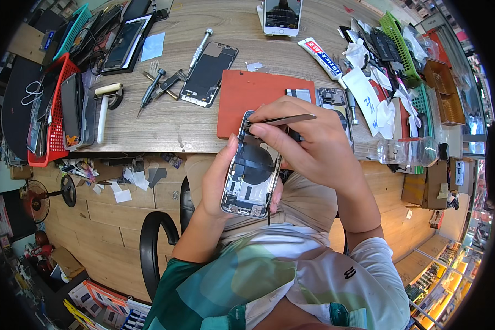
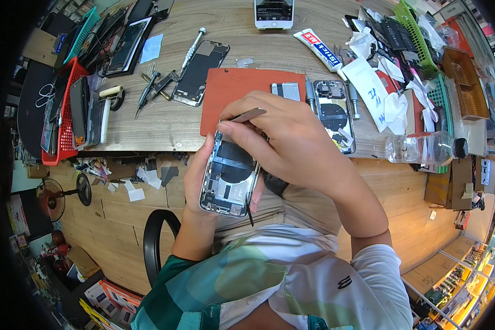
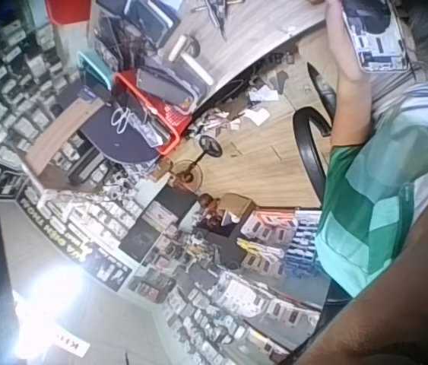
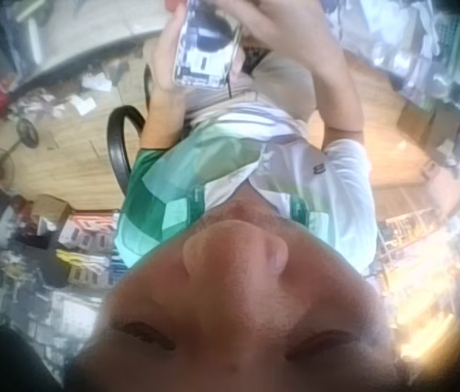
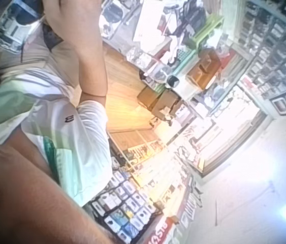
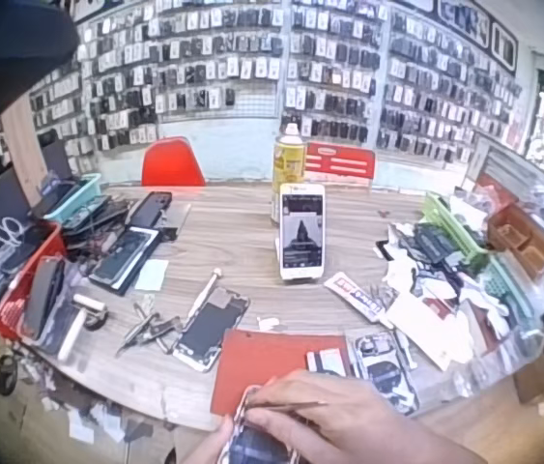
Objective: The person uses tweezers and a metal spudger to carefully remove internal components from a disassembled smartphone. They lift and detach a circular wireless charging coil and set it aside on the workbench.
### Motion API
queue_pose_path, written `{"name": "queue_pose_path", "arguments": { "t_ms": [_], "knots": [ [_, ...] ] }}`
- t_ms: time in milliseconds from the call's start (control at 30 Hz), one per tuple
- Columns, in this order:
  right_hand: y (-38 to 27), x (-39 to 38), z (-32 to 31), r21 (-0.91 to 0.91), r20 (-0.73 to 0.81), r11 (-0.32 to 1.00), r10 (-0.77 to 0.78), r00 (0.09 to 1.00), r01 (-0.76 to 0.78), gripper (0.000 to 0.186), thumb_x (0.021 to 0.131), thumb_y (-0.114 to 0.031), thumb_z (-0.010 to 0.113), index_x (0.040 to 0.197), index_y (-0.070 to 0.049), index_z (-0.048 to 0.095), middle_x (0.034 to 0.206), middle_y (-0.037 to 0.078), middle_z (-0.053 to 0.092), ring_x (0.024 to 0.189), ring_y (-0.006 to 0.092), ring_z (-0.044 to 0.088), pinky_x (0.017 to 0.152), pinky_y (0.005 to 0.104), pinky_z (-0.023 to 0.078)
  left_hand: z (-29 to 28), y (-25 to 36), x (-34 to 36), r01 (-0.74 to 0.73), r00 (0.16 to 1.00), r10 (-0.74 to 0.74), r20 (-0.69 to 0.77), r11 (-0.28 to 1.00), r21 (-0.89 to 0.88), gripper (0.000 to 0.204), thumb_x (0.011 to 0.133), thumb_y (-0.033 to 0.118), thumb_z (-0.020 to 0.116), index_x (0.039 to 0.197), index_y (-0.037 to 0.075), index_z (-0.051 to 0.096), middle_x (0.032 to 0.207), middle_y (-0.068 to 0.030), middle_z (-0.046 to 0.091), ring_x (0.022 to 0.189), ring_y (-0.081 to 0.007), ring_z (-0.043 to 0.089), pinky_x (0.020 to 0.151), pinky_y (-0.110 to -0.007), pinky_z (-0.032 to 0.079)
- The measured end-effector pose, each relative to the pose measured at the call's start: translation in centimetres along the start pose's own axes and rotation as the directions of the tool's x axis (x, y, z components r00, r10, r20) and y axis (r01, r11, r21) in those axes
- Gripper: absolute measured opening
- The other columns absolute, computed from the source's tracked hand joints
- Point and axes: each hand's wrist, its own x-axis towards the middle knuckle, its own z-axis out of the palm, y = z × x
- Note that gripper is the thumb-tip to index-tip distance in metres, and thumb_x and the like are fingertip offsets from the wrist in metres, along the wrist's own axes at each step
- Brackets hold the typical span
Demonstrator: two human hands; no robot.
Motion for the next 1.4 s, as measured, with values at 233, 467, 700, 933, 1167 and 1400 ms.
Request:
{"name": "queue_pose_path", "arguments": {
  "t_ms": [233, 467, 700, 933, 1167, 1400],
  "knots": [
    [0.0, 0.0, -0.1, -0.003, -0.011, 1.000, 0.004, 1.000, -0.004, 0.013, 0.097, -0.008, 0.074, 0.096, 0.005, 0.076, 0.103, 0.009, 0.077, 0.086, 0.0252, 0.073, 0.074, 0.0340, 0.057, -0.1, 0.3, 0.0, 0.023, 1.000, -0.023, 0.018, 1.000, 0.015, 0.076, 0.113, 0.062, 0.023, 0.127, -0.005, 0.054, 0.083, -0.0321, 0.069, 0.068, -0.0382, 0.072, 0.061, -0.043, 0.060],
    [-0.1, -0.1, 0.0, 0.007, -0.003, 1.000, 0.019, 1.000, -0.019, 0.016, 0.097, -0.010, 0.073, 0.093, 0.005, 0.075, 0.104, 0.008, 0.076, 0.089, 0.0259, 0.073, 0.077, 0.0348, 0.057, -0.1, 0.3, -0.1, 0.027, 1.000, -0.027, 0.002, 0.999, -0.020, 0.073, 0.113, 0.062, 0.024, 0.129, -0.003, 0.053, 0.085, -0.0327, 0.069, 0.069, -0.0392, 0.072, 0.061, -0.045, 0.061],
    [0.2, 0.1, 0.0, -0.002, -0.002, 1.000, -0.022, 1.000, 0.022, 0.011, 0.096, -0.004, 0.076, 0.105, 0.003, 0.077, 0.100, 0.012, 0.077, 0.083, 0.0241, 0.074, 0.071, 0.0322, 0.057, -0.1, 0.2, 0.0, 0.019, 1.000, -0.019, 0.011, 1.000, -0.008, 0.074, 0.113, 0.062, 0.023, 0.127, -0.004, 0.054, 0.083, -0.0319, 0.068, 0.068, -0.0390, 0.071, 0.060, -0.044, 0.060],
    [-0.2, 0.1, 0.2, -0.001, 0.023, 1.000, 0.030, 0.999, -0.030, 0.012, 0.099, -0.012, 0.072, 0.099, 0.000, 0.074, 0.098, 0.011, 0.074, 0.084, 0.0302, 0.071, 0.073, 0.0385, 0.057, -0.1, 0.2, 0.0, 0.021, 1.000, -0.021, 0.014, 1.000, 0.007, 0.076, 0.113, 0.062, 0.021, 0.132, -0.004, 0.053, 0.085, -0.0298, 0.070, 0.068, -0.0369, 0.071, 0.062, -0.045, 0.060],
    [-0.9, 0.5, 0.2, -0.125, 0.064, 0.992, -0.002, 0.998, 0.010, 0.007, 0.096, -0.005, 0.074, 0.099, 0.001, 0.074, 0.094, 0.011, 0.074, 0.080, 0.0264, 0.072, 0.069, 0.0335, 0.056, 0.2, 0.0, 0.1, -0.008, 0.999, 0.010, 0.033, 0.999, -0.045, 0.075, 0.113, 0.061, 0.020, 0.142, -0.001, 0.049, 0.086, -0.0298, 0.070, 0.070, -0.0368, 0.072, 0.063, -0.044, 0.060],
    [-0.7, 0.2, -0.5, -0.025, -0.040, 0.997, 0.068, 0.997, -0.069, 0.013, 0.099, -0.011, 0.073, 0.101, 0.002, 0.076, 0.097, 0.011, 0.077, 0.077, 0.0241, 0.073, 0.068, 0.0337, 0.057, -0.6, 0.2, -0.1, 0.021, 0.998, -0.023, 0.063, 0.999, 0.025, 0.073, 0.114, 0.060, 0.023, 0.146, -0.001, 0.046, 0.093, -0.0281, 0.070, 0.070, -0.0365, 0.071, 0.063, -0.045, 0.061]
  ]
}}
